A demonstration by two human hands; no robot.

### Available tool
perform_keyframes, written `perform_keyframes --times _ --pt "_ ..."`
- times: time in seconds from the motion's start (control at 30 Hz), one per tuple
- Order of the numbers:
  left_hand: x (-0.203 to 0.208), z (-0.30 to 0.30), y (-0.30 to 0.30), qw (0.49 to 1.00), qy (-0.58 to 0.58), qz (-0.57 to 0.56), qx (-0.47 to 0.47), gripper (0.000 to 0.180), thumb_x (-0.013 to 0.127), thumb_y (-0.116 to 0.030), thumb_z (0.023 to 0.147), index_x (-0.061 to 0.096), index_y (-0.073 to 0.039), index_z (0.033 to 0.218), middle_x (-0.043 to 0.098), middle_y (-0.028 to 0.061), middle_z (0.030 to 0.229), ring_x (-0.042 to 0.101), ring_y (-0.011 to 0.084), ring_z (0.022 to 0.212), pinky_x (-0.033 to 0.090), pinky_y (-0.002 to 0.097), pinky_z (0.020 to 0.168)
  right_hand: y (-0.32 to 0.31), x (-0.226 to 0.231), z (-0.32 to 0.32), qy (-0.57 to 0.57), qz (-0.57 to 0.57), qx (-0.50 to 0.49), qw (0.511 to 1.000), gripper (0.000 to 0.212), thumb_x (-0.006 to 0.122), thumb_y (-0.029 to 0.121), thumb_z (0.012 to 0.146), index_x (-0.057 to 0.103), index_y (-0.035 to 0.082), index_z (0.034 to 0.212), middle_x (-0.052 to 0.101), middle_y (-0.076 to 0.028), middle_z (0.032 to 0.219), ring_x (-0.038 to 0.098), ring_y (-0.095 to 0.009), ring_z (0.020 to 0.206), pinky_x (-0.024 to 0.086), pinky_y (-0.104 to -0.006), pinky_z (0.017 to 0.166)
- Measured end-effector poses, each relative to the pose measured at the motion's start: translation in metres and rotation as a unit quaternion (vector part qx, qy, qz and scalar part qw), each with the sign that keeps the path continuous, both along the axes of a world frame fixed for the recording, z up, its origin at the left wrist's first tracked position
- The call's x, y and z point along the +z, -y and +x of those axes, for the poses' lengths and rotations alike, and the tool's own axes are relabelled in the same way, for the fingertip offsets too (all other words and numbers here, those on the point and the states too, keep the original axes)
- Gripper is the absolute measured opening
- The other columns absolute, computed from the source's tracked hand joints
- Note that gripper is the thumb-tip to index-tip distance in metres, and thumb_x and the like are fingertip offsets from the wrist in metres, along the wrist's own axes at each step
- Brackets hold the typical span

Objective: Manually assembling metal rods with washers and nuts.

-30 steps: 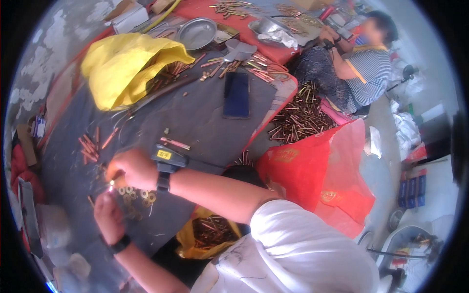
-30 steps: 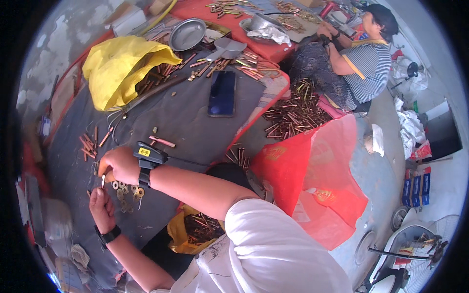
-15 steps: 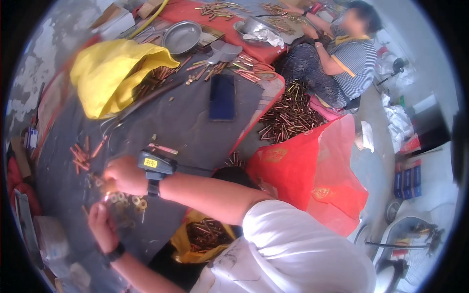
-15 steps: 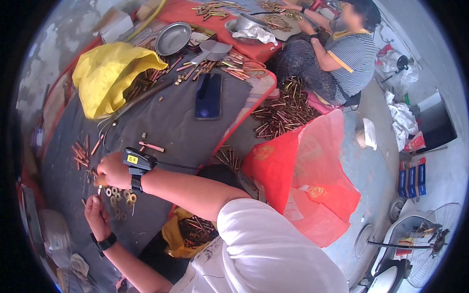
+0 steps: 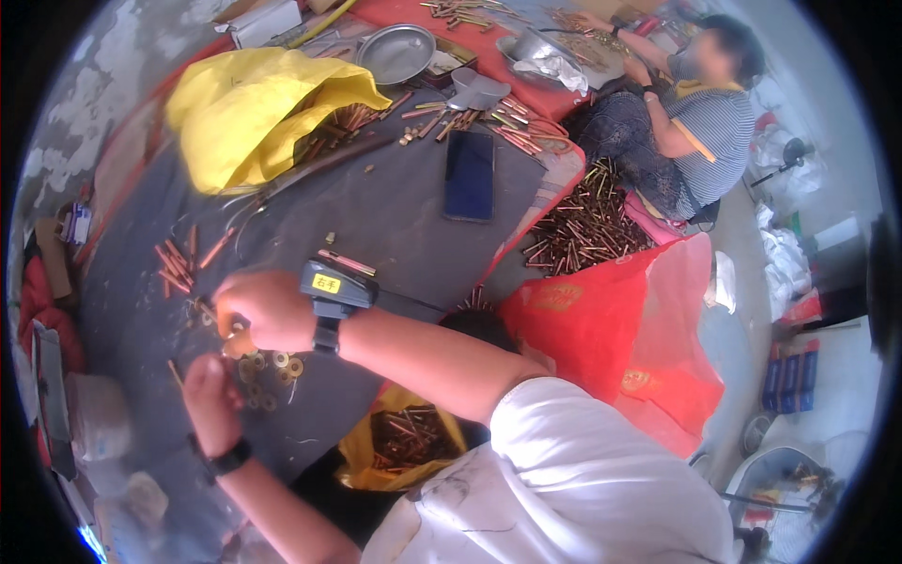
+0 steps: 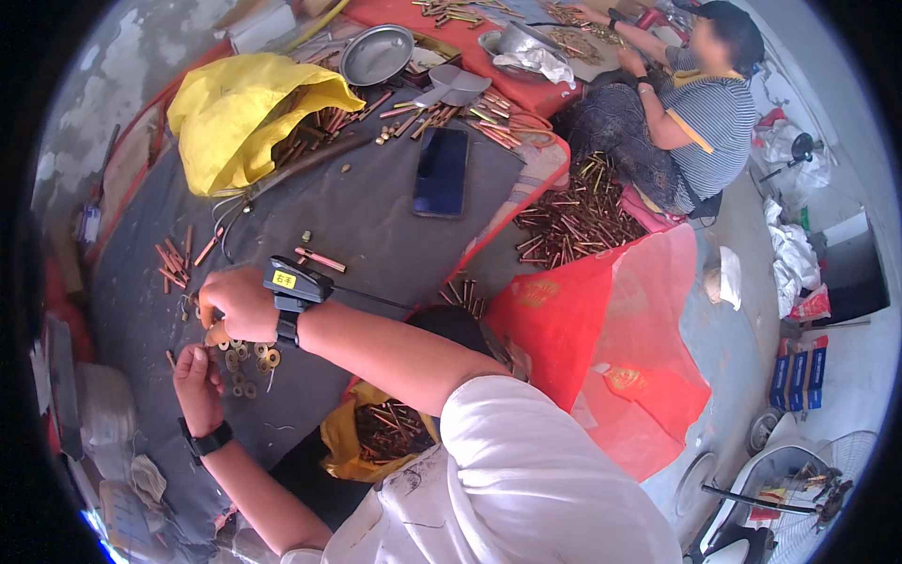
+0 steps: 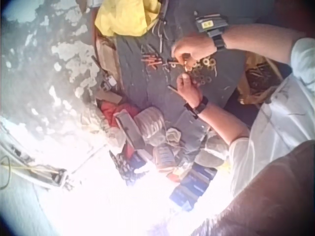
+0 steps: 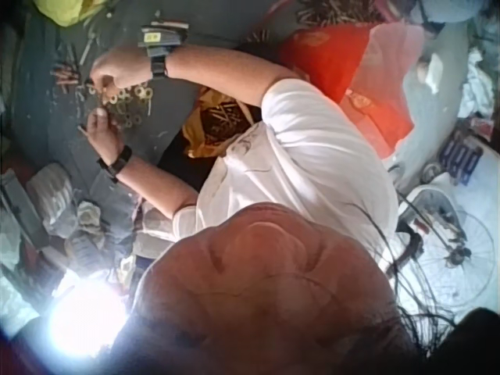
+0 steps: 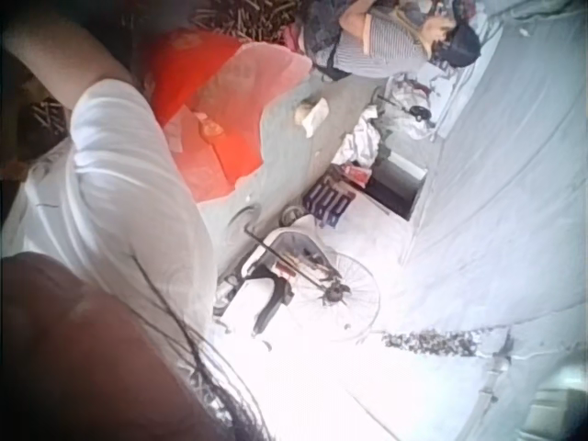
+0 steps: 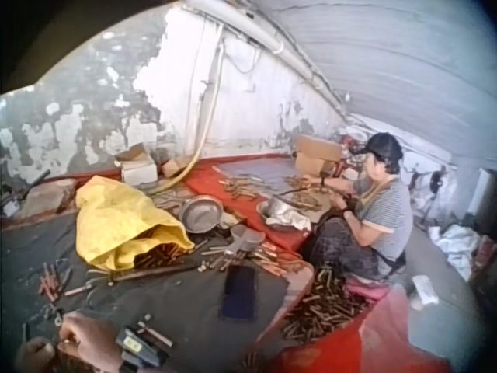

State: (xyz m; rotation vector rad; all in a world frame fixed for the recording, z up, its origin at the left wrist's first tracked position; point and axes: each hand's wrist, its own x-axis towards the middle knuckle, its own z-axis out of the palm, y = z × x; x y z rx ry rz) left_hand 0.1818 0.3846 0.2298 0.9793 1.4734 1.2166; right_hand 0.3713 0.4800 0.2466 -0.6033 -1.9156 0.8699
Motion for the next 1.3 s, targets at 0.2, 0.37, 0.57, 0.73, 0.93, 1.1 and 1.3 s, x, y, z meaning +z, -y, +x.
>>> perform_keyframes --times 0.2,0.37,0.57,0.73,0.93,1.1,1.3 --pt "0.009 -0.012 0.017 0.997 -0.035 -0.054 0.041 0.019 0.056 -0.026 0.095 0.058 -0.008 0.090 0.048 -0.0053 0.068 0.040 0.0024 0.050 0.031 0.0183 0.042 0.009 0.003 -0.019 0.031 -0.014 0.014 0.999 0.030 0.080 0.029 0.067 0.064 0.007 0.080 0.062 -0.010 0.089 0.061 -0.030 0.086 0.046 -0.0409 0.070" --pt "0.017 0.008 0.000 0.995 0.069 -0.070 -0.013 0.017 0.055 -0.023 0.094 0.057 -0.008 0.086 0.046 -0.0062 0.067 0.035 0.0031 0.050 0.028 0.0197 0.043 0.002 0.015 0.004 0.204 -0.137 0.018 0.969 0.020 0.074 0.026 0.072 0.068 0.009 0.081 0.067 -0.010 0.085 0.066 -0.024 0.079 0.049 -0.0338 0.064" --pt "0.011 -0.004 0.002 0.994 0.099 -0.031 -0.023 0.024 0.059 -0.026 0.094 0.060 -0.003 0.088 0.051 -0.0031 0.064 0.044 0.0048 0.052 0.038 0.0199 0.046 -0.003 0.007 -0.001 0.019 -0.085 0.036 0.996 0.021 0.075 0.016 0.075 0.066 0.004 0.090 0.068 -0.009 0.087 0.067 -0.022 0.076 0.051 -0.0335 0.068" --pt "0.011 -0.008 0.005 0.994 0.104 -0.030 -0.026 0.023 0.059 -0.025 0.094 0.060 -0.003 0.089 0.054 -0.0022 0.068 0.045 0.0041 0.053 0.038 0.0188 0.046 0.000 0.007 -0.005 0.084 -0.184 0.067 0.977 0.017 0.073 0.012 0.079 0.065 0.002 0.091 0.069 -0.013 0.083 0.067 -0.021 0.074 0.052 -0.0300 0.068" --pt "0.008 -0.009 0.004 0.990 0.132 -0.013 -0.046 0.023 0.058 -0.025 0.094 0.060 -0.002 0.092 0.056 -0.0009 0.074 0.045 0.0039 0.055 0.039 0.0188 0.047 0.000 0.006 -0.007 0.010 -0.069 0.084 0.994 0.023 0.071 0.023 0.084 0.065 0.000 0.086 0.069 -0.008 0.080 0.065 -0.018 0.070 0.050 -0.0287 0.065" --pt "0.011 -0.004 0.004 0.986 0.156 -0.019 -0.056 0.023 0.058 -0.025 0.094 0.060 -0.002 0.094 0.057 0.0003 0.076 0.047 0.0046 0.057 0.041 0.0199 0.049 -0.002 0.006 -0.002 0.071 -0.152 -0.020 0.986 0.031 0.064 0.031 0.089 0.066 0.001 0.083 0.068 -0.008 0.076 0.064 -0.016 0.068 0.049 -0.0263 0.065" --pt "0.010 -0.007 0.005 0.959 0.255 0.029 -0.123 0.023 0.062 -0.024 0.091 0.060 -0.001 0.095 0.056 0.0015 0.079 0.051 0.0079 0.064 0.045 0.0226 0.056 -0.004 0.008 -0.001 -0.063 -0.265 -0.003 0.962 0.032 0.064 0.033 0.089 0.068 0.001 0.086 0.069 -0.004 0.074 0.063 -0.011 0.067 0.047 -0.0249 0.062"
